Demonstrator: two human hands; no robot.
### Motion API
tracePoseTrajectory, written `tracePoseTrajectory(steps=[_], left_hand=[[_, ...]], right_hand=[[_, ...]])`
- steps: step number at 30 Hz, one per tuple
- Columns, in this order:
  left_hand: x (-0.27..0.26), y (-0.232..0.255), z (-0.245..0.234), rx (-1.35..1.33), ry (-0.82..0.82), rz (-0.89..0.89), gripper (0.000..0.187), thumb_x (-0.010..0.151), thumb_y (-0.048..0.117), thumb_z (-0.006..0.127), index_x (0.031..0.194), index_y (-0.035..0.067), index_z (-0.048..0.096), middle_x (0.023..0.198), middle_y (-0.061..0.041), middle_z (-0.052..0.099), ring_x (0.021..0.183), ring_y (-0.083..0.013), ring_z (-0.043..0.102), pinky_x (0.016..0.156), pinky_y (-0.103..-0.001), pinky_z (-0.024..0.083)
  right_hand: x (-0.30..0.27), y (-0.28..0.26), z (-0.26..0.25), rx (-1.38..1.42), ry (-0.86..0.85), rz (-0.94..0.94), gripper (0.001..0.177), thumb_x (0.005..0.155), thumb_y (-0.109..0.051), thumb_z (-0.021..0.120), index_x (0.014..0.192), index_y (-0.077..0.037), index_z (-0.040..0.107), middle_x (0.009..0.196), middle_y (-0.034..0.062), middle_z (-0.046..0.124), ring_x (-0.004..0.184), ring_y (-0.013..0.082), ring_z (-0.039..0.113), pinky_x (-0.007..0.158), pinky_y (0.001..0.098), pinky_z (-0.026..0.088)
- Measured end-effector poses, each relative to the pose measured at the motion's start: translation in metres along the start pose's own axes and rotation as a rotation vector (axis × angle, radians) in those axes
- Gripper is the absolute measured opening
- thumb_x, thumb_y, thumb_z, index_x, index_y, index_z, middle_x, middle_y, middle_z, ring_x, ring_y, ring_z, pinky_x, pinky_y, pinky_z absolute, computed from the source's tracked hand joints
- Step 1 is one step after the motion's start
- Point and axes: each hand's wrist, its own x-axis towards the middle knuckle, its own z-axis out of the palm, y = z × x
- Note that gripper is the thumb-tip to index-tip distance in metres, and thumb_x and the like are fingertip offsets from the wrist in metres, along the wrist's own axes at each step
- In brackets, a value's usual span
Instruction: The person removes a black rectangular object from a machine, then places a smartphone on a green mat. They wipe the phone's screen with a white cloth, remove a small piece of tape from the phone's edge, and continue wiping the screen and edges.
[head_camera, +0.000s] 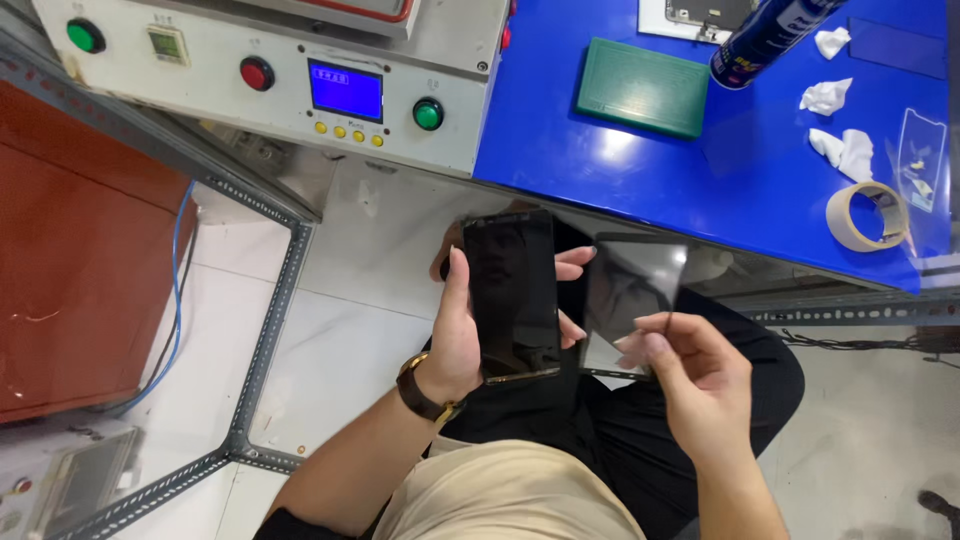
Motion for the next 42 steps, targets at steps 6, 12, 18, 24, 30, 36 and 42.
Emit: tracePoseTrajectory(steps=[6, 12, 18, 24, 30, 36, 42], left_hand=[[0.000, 0.042, -0.005, 0.073, 0.040, 0.199, 0.107, 0.101, 0.081, 0.022, 0.138, -0.010, 0.065, 0.158, -0.030, 0.056, 0.086, -0.0291, 0.076, 0.084, -0.043, 0.059], [-0.024, 0.100, -0.012, 0.045, 0.331, 0.421, 0.103, 0.097, 0.079, 0.035, 0.132, -0.012, 0.066, 0.105, -0.025, 0.073, 0.079, -0.0380, 0.073, 0.074, -0.049, 0.058], [-0.041, 0.084, -0.047, -0.042, 0.371, 0.321, 0.109, 0.092, 0.086, 0.032, 0.135, -0.008, 0.067, 0.101, -0.021, 0.071, 0.080, -0.0393, 0.071, 0.073, -0.049, 0.053], [-0.024, 0.076, -0.061, 0.025, 0.112, 0.253, 0.121, 0.090, 0.090, 0.021, 0.143, -0.010, 0.061, 0.107, -0.023, 0.071, 0.092, -0.0303, 0.071, 0.081, -0.041, 0.053], [-0.003, 0.077, -0.079, -0.060, 0.003, 0.240, 0.118, 0.092, 0.085, 0.025, 0.140, -0.017, 0.059, 0.109, -0.029, 0.071, 0.092, -0.0309, 0.071, 0.088, -0.045, 0.056], [0.014, 0.097, -0.112, -0.114, 0.006, 0.105, 0.122, 0.090, 0.086, 0.024, 0.150, -0.015, 0.054, 0.118, -0.026, 0.071, 0.099, -0.0293, 0.072, 0.098, -0.043, 0.057], [0.018, 0.098, -0.118, -0.298, -0.041, -0.008, 0.122, 0.090, 0.085, 0.026, 0.153, -0.016, 0.052, 0.121, -0.029, 0.070, 0.103, -0.0320, 0.074, 0.102, -0.042, 0.055]], right_hand=[[-0.019, 0.023, -0.033, 0.000, 0.109, 0.053, 0.016, 0.108, -0.008, 0.062, 0.115, 0.005, 0.069, 0.095, 0.0219, 0.080, 0.074, 0.0299, 0.074, 0.083, 0.0360, 0.062], [0.004, 0.074, -0.049, 0.158, 0.138, 0.091, 0.021, 0.110, -0.007, 0.061, 0.125, 0.007, 0.067, 0.098, 0.0294, 0.076, 0.072, 0.0332, 0.071, 0.080, 0.0360, 0.057], [0.066, -0.013, 0.002, -0.031, -0.013, -0.005, 0.020, 0.109, -0.006, 0.063, 0.124, 0.004, 0.070, 0.096, 0.0195, 0.077, 0.071, 0.0238, 0.070, 0.078, 0.0328, 0.062], [0.246, -0.171, 0.123, -0.383, -0.437, -0.716, 0.029, 0.123, 0.004, 0.050, 0.151, 0.007, 0.056, 0.103, 0.0236, 0.069, 0.099, 0.0316, 0.071, 0.085, 0.0448, 0.059], [0.373, -0.195, 0.280, -0.578, -0.668, -0.812, 0.041, 0.115, 0.000, 0.035, 0.153, -0.004, 0.050, 0.141, 0.0195, 0.063, 0.101, 0.0320, 0.067, 0.077, 0.0545, 0.047], [0.402, -0.163, 0.326, -0.660, -0.502, -0.803, 0.031, 0.106, -0.012, 0.059, 0.133, -0.007, 0.075, 0.110, 0.0155, 0.065, 0.091, 0.0349, 0.069, 0.081, 0.0470, 0.053], [0.368, -0.203, 0.322, -0.994, -0.653, -0.586, 0.091, 0.090, -0.060, 0.080, 0.163, -0.016, 0.048, 0.138, 0.0168, 0.048, 0.122, 0.0443, 0.047, 0.093, 0.0586, 0.050]])
